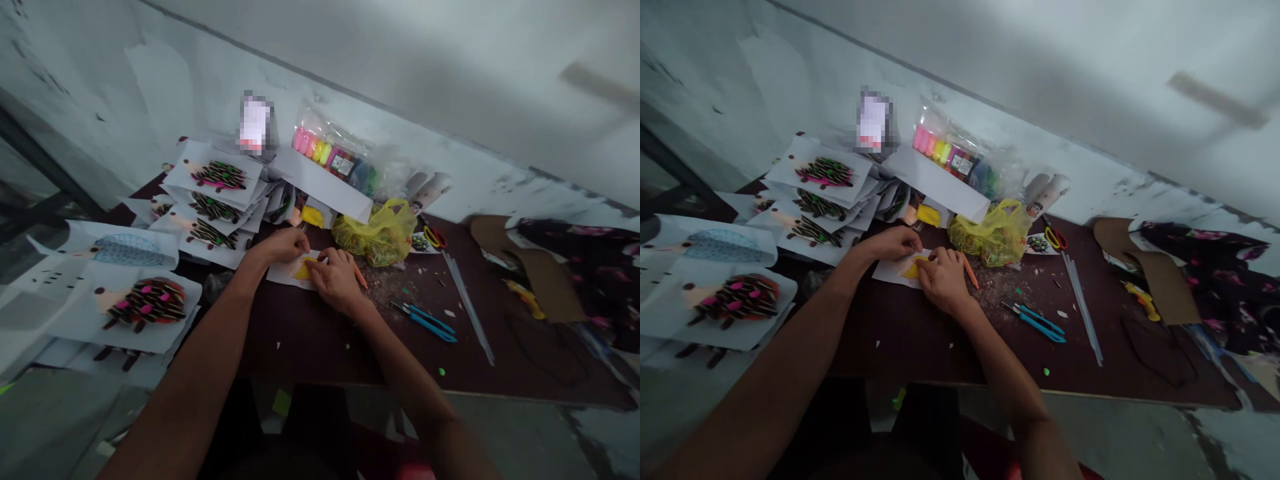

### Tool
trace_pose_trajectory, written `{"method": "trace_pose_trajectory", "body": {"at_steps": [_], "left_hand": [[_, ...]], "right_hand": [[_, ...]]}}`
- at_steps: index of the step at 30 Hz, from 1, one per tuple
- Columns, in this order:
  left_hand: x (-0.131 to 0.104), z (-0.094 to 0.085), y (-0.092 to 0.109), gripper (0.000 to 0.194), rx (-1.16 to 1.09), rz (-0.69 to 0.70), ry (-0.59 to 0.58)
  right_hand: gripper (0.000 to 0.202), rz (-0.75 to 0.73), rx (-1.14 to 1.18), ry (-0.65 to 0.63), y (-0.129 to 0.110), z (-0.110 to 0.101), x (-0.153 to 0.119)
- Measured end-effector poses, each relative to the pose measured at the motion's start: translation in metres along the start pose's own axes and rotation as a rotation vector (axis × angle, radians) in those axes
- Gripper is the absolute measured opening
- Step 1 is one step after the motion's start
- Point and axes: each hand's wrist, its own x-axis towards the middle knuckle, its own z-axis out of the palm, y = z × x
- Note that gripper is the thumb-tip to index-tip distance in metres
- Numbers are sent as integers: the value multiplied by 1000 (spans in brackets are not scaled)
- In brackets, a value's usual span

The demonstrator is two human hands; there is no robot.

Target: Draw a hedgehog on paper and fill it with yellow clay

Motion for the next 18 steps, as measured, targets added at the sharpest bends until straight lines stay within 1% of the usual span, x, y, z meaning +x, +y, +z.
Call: {"method": "trace_pose_trajectory", "body": {"at_steps": [6, 13, 15, 18], "left_hand": [[0, -1, 2, 33, 28, -1, -22], [1, 0, 1, 32, 7, -6, -30], [1, 1, 0, 31, -13, -10, -22], [0, 1, 1, 30, -21, -20, -24]], "right_hand": [[35, -46, 12, -50, 5, -1, 5], [35, -101, 19, -80, 7, -3, 11], [35, -107, 27, -71, 7, -2, 12], [36, -66, 46, -6, 9, -2, 10]]}}
